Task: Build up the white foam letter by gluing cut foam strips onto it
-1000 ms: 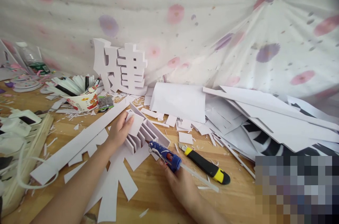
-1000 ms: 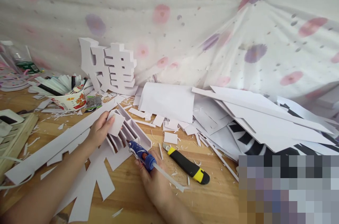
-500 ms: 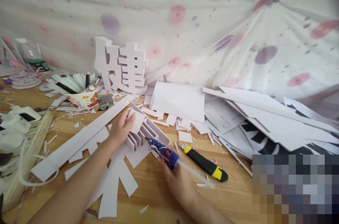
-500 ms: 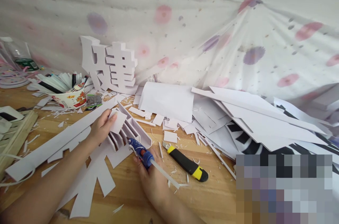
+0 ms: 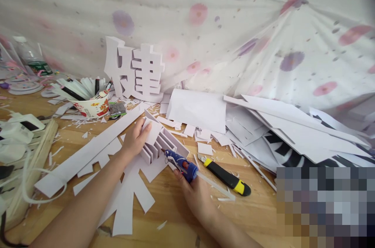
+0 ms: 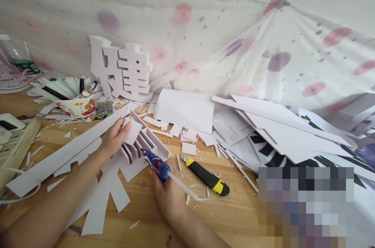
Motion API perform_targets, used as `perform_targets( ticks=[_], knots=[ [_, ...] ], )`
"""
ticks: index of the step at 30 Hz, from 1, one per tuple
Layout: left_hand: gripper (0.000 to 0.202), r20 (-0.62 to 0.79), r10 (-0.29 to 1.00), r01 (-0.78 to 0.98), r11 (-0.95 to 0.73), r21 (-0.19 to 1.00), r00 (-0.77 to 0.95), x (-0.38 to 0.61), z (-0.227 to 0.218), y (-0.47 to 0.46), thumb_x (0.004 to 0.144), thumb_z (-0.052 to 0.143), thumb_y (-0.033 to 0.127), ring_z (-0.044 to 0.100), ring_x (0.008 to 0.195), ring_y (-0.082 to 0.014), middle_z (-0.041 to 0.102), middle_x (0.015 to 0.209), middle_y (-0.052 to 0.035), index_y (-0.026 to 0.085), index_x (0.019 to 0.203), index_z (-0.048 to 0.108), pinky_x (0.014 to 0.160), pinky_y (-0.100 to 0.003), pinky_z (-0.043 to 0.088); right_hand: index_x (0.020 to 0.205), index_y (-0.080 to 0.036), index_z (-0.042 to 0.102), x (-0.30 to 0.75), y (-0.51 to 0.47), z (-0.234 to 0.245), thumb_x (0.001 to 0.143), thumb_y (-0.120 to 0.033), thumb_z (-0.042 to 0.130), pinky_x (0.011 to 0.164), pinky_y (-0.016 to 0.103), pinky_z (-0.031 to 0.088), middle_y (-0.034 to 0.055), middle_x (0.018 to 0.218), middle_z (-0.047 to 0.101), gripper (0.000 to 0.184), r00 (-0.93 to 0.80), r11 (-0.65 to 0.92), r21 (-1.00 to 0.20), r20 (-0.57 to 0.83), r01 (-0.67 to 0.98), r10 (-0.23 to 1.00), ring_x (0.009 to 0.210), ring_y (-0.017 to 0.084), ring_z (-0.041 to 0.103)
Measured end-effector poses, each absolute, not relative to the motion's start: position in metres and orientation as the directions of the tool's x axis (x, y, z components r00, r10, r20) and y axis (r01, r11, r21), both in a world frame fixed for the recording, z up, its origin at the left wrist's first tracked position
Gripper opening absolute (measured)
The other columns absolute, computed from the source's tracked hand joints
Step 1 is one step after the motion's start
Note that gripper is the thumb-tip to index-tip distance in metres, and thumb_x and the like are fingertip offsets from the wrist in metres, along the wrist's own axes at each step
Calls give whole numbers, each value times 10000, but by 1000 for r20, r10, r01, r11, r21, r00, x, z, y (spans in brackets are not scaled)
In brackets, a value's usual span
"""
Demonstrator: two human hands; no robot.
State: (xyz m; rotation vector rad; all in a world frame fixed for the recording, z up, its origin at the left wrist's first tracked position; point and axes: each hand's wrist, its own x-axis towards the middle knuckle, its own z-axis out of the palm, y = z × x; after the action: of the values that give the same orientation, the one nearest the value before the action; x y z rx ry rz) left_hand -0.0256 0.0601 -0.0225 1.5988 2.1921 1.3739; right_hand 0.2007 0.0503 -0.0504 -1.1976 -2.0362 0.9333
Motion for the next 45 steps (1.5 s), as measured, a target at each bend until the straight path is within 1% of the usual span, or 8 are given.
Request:
perform_targets(
  ticks=[4, 10, 15, 18, 26, 32, 38, 45],
  knots=[
    [305, 404, 798, 714, 45, 699, -447, -25, -22, 60, 837, 375, 430, 378, 505, -125, 320, 537, 67, 230, 635, 263, 507, -238, 286, 991, -188, 602, 199, 48, -49, 829, -418, 473, 681, 292, 463, 57, 891, 686, 309, -418, 327, -819, 120, 470, 901, 790, 215, 628],
    [294, 408, 795, 716, 46, 696, -448, -24, -21, 60, 827, 374, 432, 397, 520, -129, 356, 557, 61, 232, 633, 279, 509, -242, 291, 966, -184, 617, 199, 48, -46, 816, -432, 476, 675, 300, 465, 57, 840, 684, 322, -405, 305, -804, 89, 510, 910, 777, 225, 625],
    [288, 408, 800, 714, 36, 699, -440, -24, -20, 59, 829, 370, 427, 401, 529, -135, 357, 562, 57, 234, 633, 284, 512, -245, 296, 1000, -189, 602, 200, 47, -50, 810, -460, 479, 700, 312, 454, 69, 939, 674, 353, -400, 253, -798, 16, 547, 916, 830, 242, 617],
    [287, 409, 802, 714, 31, 700, -435, -23, -20, 58, 832, 368, 427, 400, 532, -139, 350, 564, 56, 236, 636, 282, 519, -247, 298, 968, -189, 605, 200, 47, -52, 809, -461, 478, 681, 304, 446, 66, 899, 673, 339, -406, 254, -793, 8, 554, 914, 794, 234, 613],
    [295, 408, 804, 717, 32, 697, -433, -22, -18, 57, 839, 369, 420, 394, 534, -134, 343, 569, 56, 233, 636, 265, 527, -246, 298, 1013, -195, 593, 197, 49, -51, 816, -456, 467, 713, 309, 431, 64, 940, 664, 350, -414, 228, -737, -77, 636, 907, 838, 242, 607],
    [292, 399, 805, 717, 46, 695, -438, -21, -17, 56, 838, 363, 421, 401, 529, -135, 337, 552, 57, 233, 635, 268, 516, -245, 296, 936, -192, 631, 200, 43, -48, 808, -449, 482, 658, 294, 449, 57, 838, 678, 323, -421, 278, -762, 7, 585, 907, 762, 230, 616],
    [298, 396, 802, 717, 56, 695, -447, -20, -16, 55, 836, 367, 424, 416, 534, -137, 332, 541, 58, 233, 632, 264, 510, -243, 293, 992, -186, 587, 200, 40, -47, 832, -441, 461, 714, 292, 456, 50, 900, 676, 326, -464, 338, -800, 85, 496, 882, 806, 209, 612],
    [293, 404, 801, 719, 47, 693, -442, -21, -18, 56, 834, 369, 425, 413, 540, -138, 341, 556, 56, 233, 635, 272, 524, -246, 295, 1017, -205, 583, 199, 44, -52, 835, -458, 460, 714, 297, 457, 40, 938, 674, 335, -461, 338, -792, 81, 509, 884, 827, 214, 617]
  ],
)
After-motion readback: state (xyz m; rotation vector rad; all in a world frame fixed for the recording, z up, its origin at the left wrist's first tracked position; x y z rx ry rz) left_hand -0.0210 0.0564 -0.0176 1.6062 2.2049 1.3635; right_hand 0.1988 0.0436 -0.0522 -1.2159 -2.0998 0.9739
